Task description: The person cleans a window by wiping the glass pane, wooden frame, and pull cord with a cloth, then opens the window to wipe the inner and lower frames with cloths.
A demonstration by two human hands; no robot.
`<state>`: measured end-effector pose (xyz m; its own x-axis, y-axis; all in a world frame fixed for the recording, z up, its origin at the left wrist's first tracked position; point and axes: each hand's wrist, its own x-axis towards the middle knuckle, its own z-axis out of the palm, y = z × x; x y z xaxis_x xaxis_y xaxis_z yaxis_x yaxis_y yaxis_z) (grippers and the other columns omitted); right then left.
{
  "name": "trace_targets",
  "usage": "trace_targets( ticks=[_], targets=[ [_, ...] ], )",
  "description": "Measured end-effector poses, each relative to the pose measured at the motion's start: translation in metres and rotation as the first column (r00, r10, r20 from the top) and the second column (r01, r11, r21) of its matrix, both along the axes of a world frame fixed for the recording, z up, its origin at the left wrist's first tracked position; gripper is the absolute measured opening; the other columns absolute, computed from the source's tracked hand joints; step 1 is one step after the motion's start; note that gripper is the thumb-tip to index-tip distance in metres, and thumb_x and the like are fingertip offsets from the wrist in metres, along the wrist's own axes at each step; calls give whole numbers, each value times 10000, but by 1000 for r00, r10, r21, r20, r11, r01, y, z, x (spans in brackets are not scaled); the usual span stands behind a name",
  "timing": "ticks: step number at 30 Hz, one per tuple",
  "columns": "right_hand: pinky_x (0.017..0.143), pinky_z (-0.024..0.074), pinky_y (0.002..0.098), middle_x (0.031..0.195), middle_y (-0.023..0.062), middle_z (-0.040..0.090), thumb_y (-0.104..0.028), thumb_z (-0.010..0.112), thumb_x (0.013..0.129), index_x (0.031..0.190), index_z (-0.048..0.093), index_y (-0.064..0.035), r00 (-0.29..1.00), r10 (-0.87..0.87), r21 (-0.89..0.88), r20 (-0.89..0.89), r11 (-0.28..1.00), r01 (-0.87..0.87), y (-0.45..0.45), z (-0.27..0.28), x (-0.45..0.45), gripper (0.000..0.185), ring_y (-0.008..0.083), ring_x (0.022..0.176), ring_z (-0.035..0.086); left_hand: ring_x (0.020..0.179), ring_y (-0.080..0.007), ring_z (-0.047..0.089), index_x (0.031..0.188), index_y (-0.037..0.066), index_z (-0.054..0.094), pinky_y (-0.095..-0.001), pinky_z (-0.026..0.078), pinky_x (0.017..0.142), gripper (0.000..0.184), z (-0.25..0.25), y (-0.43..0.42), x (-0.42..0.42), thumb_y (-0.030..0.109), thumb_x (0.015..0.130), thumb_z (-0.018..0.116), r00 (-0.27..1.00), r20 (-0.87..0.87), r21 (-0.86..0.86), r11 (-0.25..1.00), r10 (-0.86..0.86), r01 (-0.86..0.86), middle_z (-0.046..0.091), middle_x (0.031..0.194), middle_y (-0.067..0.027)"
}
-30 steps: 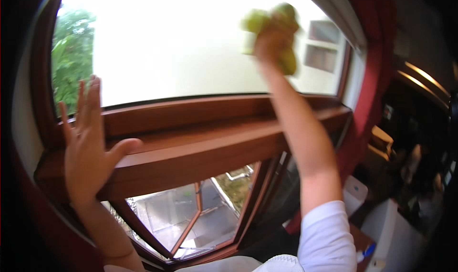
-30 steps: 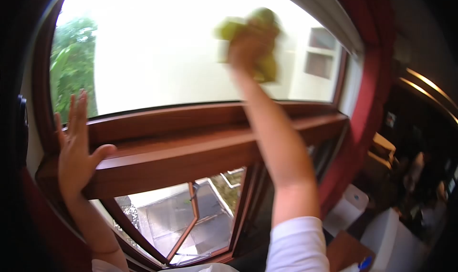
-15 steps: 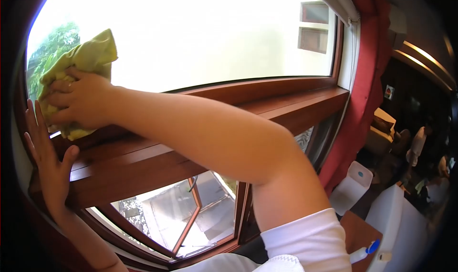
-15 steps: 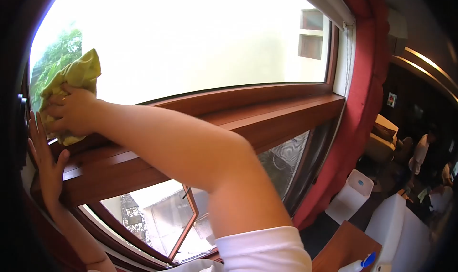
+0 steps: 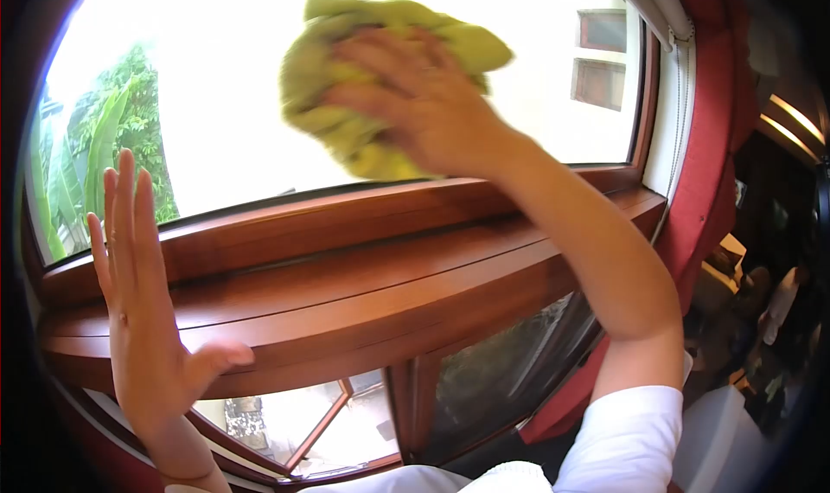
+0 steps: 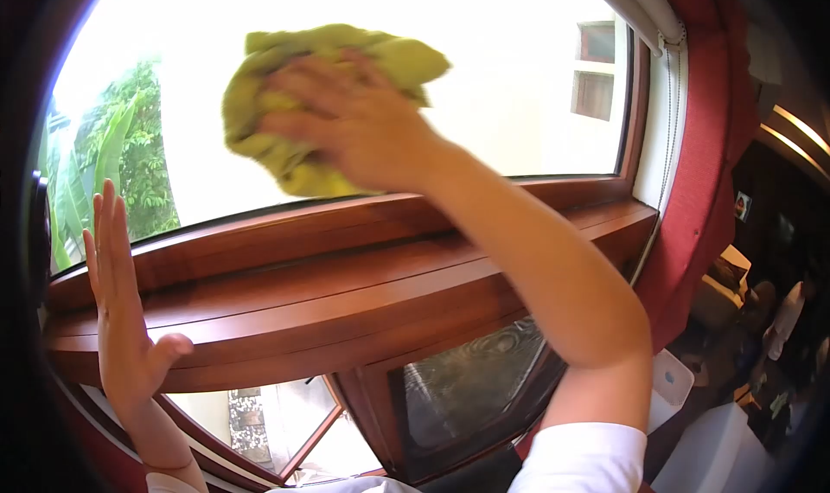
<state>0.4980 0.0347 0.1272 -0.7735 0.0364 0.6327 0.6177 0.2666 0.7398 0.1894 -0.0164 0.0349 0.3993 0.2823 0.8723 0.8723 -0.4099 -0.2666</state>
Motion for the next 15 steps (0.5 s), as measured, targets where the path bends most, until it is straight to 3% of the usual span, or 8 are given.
trace_targets(
  ticks=[5, 7, 9, 11, 13, 15],
  targets=[
    [1042, 237, 561, 1422, 139, 303, -142, 623, 769, 1322, 396, -199, 952, -187, -36, -244, 982, 184, -29, -10, 164, 601, 342, 1332, 269, 1384, -356, 113, 1432, 22, 171, -534, -12, 1092, 1177, 0, -19, 77, 882, 634, 263, 984, -158, -95, 990, 86, -102, 176, 1481, -195],
    [1066, 222, 521, 1427, 190, 268, -137, 611, 787, 1356, 345, -116, 926, -195, -49, -323, 981, 190, -40, -22, 230, 629, 356, 1344, 232, 1382, -360, 119, 1431, 23, 173, -541, -15, 1090, 1175, 0, -23, 97, 880, 633, 266, 982, -175, -115, 989, 67, -88, 186, 1477, -199],
    [1099, 200, 440, 1446, 205, 211, -133, 607, 803, 1400, 241, -76, 880, -213, -55, -425, 976, 209, -42, -30, 300, 703, 338, 1361, 193, 1379, -368, 127, 1428, 13, 175, -548, -16, 1087, 1169, -1, -22, 107, 874, 643, 268, 977, -190, -110, 986, 100, -123, 199, 1472, -204],
    [1107, 200, 366, 1448, 183, 198, -131, 609, 810, 1427, 136, -75, 719, -250, -141, -649, 968, 209, -55, -36, 340, 779, 312, 1355, 205, 1378, -370, 127, 1427, 11, 176, -551, -15, 1086, 1166, -2, -20, 111, 872, 647, 268, 984, -155, -119, 987, 91, -110, 203, 1470, -205],
    [1101, 211, 337, 1439, 158, 197, -158, 628, 814, 1434, 69, -81, 666, -176, -139, -725, 984, 108, -60, -37, 395, 838, 288, 1340, 227, 1378, -371, 128, 1427, 9, 176, -552, -17, 1084, 1162, -4, -16, 111, 868, 652, 271, 984, -158, -115, 989, 79, -98, 203, 1470, -206],
    [1078, 252, 334, 1408, 158, 226, -128, 601, 840, 1431, 104, -77, 555, -146, -152, -819, 988, 36, -59, -33, 401, 774, 291, 1317, 250, 1379, -371, 126, 1427, 7, 172, -554, -24, 1082, 1161, -3, -16, 112, 866, 653, 275, 986, -148, -107, 990, 74, -91, 202, 1471, -205]
  ],
)
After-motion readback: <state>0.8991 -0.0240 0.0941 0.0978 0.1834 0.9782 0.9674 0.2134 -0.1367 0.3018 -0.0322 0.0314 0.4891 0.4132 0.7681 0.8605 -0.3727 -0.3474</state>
